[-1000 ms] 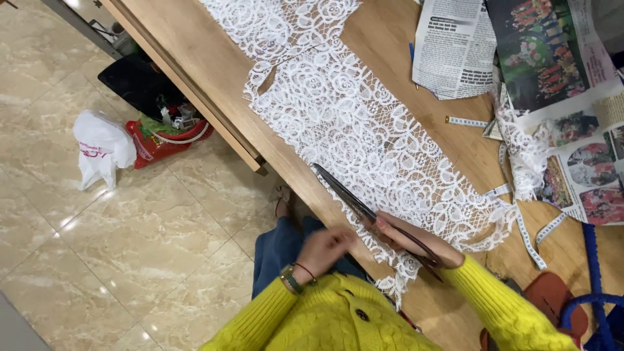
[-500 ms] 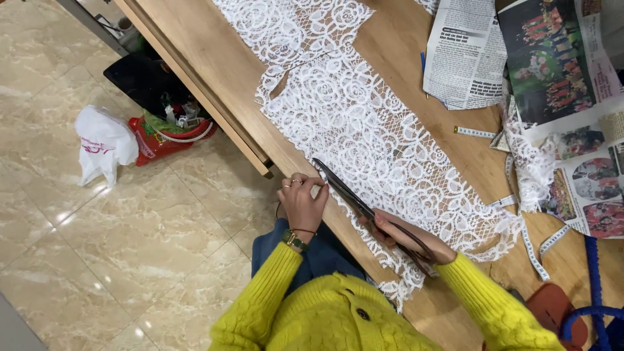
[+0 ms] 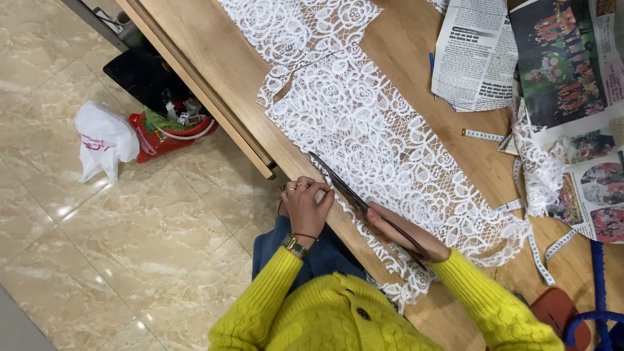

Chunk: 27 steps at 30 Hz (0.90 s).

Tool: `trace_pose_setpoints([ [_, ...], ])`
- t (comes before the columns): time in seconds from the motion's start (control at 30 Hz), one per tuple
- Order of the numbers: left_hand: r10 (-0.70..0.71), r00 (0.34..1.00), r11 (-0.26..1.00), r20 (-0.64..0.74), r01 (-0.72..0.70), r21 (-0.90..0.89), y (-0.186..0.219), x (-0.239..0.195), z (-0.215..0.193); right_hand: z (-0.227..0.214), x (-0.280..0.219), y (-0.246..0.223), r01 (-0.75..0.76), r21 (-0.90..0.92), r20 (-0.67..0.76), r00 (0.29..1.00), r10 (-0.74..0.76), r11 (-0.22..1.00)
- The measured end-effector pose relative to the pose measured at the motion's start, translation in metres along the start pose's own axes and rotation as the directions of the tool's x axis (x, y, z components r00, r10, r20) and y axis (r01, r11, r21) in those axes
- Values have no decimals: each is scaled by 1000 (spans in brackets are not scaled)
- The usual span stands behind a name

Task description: The person cuts a piece of white lace fabric using scissors on a wooden table. They carefully trim the edges of the lace, separating a section from the main piece and adjusting the fabric as needed.

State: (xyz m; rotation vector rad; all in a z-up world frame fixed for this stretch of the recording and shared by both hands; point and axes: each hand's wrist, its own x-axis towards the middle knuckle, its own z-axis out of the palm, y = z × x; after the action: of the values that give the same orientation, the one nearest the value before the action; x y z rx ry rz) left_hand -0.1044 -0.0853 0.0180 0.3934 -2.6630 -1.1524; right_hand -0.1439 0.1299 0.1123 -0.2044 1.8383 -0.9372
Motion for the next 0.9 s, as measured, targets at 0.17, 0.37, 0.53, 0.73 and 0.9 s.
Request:
trace_pose_setpoints([
  [0.17, 8, 999, 1000, 39, -8, -2, -1, 0, -2, 2, 2, -10, -33, 36, -40, 999, 35, 999],
  [0.37, 6, 997, 1000, 72, -6, -7, -4, 0, -3, -2, -3, -33, -24, 58, 1, 1000, 24, 998],
  [0.53, 9, 997, 1000, 83, -9, 1, -4, 1, -3, -1, 11, -35, 1, 78, 27, 1000, -3, 997],
  [0.73, 12, 997, 1000, 77, -13, 12, -3, 2, -5, -3, 26, -35, 10, 92, 37, 999, -14, 996],
  [0.9, 5, 995, 1000, 96, -4, -9, 3, 4, -13, 1, 38, -20, 50, -72, -52, 997, -53, 996],
])
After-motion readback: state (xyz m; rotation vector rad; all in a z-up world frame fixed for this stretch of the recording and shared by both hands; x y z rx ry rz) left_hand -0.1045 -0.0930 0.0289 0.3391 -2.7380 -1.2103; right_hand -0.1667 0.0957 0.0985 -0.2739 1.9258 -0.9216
